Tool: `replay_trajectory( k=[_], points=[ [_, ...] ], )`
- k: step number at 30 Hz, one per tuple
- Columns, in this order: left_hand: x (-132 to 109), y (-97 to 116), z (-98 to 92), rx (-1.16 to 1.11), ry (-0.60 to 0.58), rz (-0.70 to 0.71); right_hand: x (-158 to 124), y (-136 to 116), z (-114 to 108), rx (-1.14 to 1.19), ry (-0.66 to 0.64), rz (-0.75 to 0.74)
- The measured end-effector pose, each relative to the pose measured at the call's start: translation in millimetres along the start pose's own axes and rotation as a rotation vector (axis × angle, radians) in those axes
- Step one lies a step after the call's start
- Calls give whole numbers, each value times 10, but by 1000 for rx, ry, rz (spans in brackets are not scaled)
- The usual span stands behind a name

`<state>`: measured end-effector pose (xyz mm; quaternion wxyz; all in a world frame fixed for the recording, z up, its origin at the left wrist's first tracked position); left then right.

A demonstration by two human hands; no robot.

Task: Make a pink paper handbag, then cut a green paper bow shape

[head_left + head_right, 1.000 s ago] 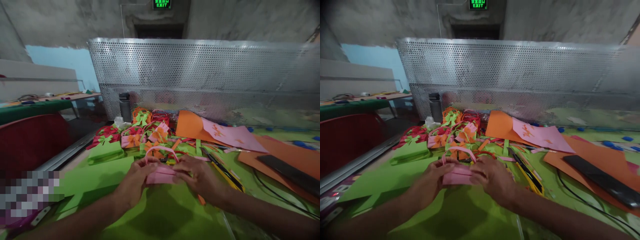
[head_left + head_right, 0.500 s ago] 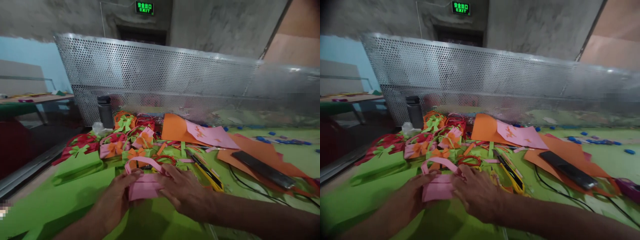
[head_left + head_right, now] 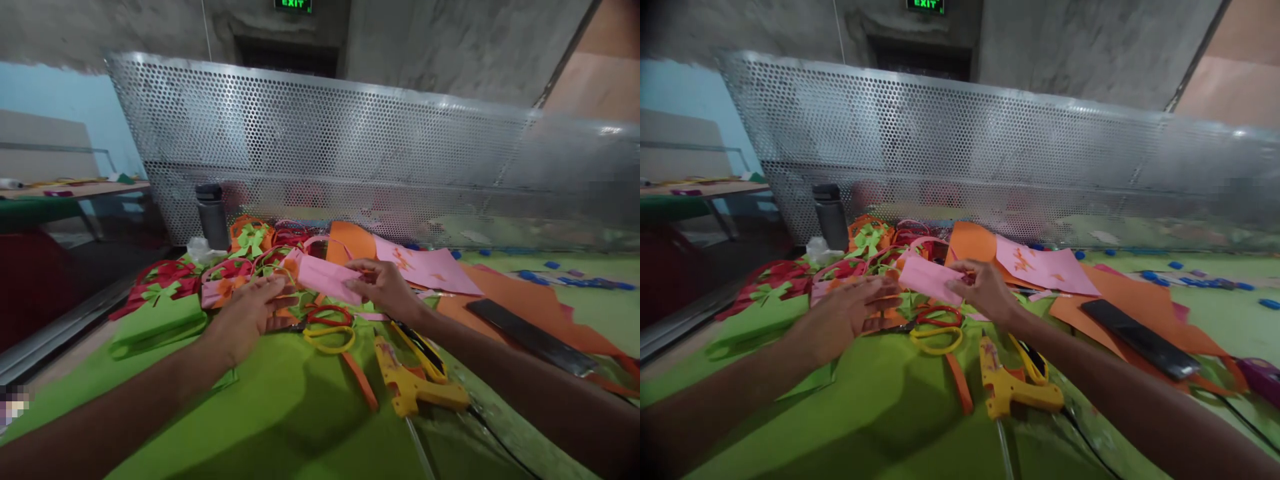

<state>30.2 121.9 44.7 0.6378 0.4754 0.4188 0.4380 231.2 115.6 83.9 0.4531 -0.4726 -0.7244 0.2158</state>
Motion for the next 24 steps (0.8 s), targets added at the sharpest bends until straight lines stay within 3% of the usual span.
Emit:
replay_trajectory(
  k=[6,9,12,17,24],
  points=[
    [-116,-159,-138,267,8,9,162,652,-51,69,-27,234],
    [-224,-303,-99,534,-100,88,231,903,37,77,-78,311],
    [-325,-413,-77,799,-113,221,303,1067,160,69,-108,328],
    [-562,-452,214,1129,-357,692,410,1145,292,-25,-87,260],
    [-617,-568,318,1379,-487,751,476,1024,235,-332,-22,122]
  ],
)
Point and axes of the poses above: each hand's wrist, its own x-axis towards the middle knuckle, its own z-axis out of the palm, y = z × x, the point moved 8 cm from there along x, towards the middle knuckle, and after that the axes turned 7 degrees about x, right-handed, at the moved point
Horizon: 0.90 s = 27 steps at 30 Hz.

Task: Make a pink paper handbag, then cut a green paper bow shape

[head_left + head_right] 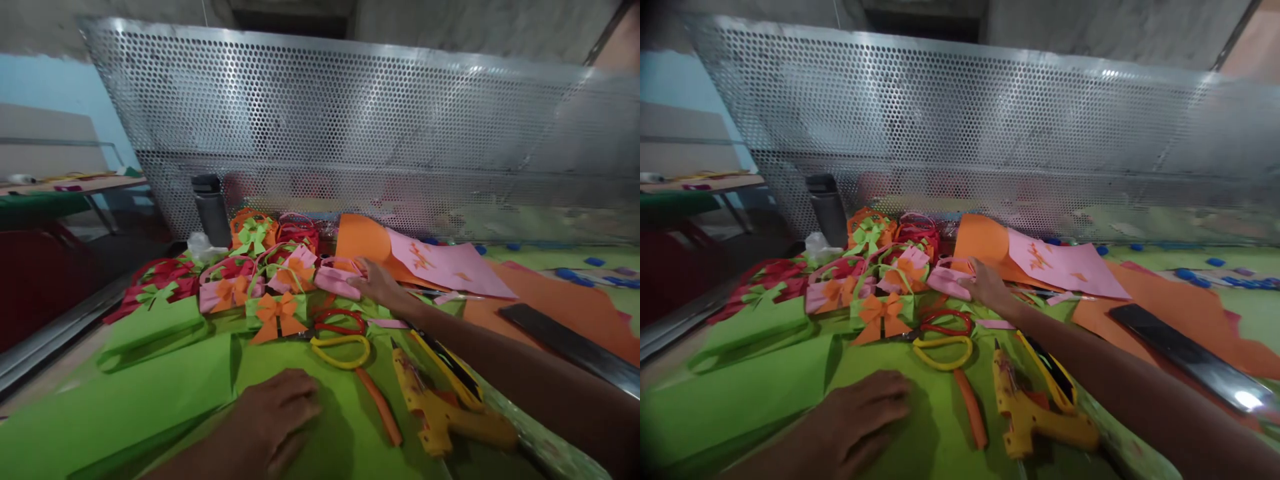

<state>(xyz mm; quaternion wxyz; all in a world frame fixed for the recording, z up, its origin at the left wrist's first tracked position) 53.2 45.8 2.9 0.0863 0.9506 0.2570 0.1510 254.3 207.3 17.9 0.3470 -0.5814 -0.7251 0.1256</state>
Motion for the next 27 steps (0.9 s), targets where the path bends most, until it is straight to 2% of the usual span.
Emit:
replay_trajectory(
  k=[4,7,12,15,17,20,24,27],
  points=[
    [4,41,31,51,-48,20,-167,-193,-146,-147,14,-27],
    [-16,40,67,53,-65,36,-463,-467,-215,-202,-60,-71],
    [-60,19,80,-17,-5,49,-1263,-948,-133,-237,-244,-179],
    [-76,2,97,-20,-6,15,-1776,-1161,-6,-267,-355,-291],
    [-76,0,111,-16,-21,-11,-2010,-1248,24,-278,-382,-353],
    [-46,47,120,-16,-35,-4,-2119,-1249,-44,-284,-340,-349],
    [60,162,172,40,-110,62,-2081,-1086,-152,-251,-300,-281],
    [170,115,210,97,-154,5,-2092,-939,-256,-291,-224,-274]
  ],
)
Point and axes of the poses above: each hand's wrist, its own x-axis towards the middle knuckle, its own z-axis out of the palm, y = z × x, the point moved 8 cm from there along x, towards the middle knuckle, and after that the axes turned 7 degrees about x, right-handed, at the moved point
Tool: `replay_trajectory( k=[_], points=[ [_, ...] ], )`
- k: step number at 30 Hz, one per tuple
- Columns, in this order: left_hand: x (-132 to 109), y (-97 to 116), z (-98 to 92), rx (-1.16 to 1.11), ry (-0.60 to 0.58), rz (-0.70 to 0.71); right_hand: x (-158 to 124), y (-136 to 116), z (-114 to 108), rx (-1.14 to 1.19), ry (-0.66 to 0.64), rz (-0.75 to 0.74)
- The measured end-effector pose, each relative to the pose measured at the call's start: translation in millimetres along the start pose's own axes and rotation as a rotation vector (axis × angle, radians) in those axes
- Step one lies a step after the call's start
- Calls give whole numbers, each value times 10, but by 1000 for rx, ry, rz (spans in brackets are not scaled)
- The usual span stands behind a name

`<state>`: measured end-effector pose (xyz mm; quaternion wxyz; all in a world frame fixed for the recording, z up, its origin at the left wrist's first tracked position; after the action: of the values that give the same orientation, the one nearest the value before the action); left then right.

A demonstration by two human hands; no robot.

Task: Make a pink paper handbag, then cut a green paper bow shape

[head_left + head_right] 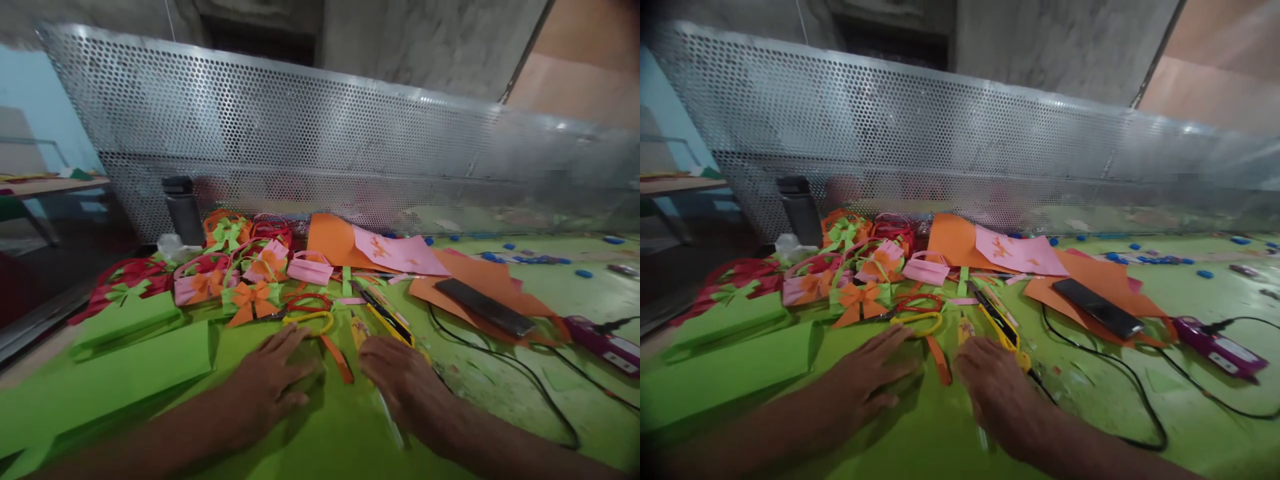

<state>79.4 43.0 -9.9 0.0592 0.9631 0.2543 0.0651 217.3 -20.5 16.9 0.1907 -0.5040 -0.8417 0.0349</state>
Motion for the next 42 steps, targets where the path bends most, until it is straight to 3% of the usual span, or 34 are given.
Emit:
replay_trajectory(
  k=[5,13,21,27,34,38,42],
  points=[
    [146,-181,-8,98,9,-117,-129,299,-62,-99,64,112],
    [180,-278,33,145,-44,-150,-150,483,-73,47,-155,289],
    [288,-455,8,163,-67,-201,-129,631,28,-21,-170,287],
    [367,-590,-10,164,-40,-247,-2,713,67,-219,-188,234],
    [434,-652,-54,178,-41,-223,190,850,3,-320,-149,252],
    [335,-537,-210,192,24,-212,244,621,-91,-382,-110,201],
    [78,-512,-552,196,108,-233,249,-32,36,-234,-75,-160]
  ],
)
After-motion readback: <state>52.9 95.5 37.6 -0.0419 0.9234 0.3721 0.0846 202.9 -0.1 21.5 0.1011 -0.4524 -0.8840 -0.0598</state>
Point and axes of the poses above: each hand's wrist, its own x-axis towards the middle knuckle, its own z-axis out of the palm, y = z × x, the point moved 8 cm from there along x, towards the middle knuckle, and after that the axes turned 7 degrees about x, right-handed, at the moved point
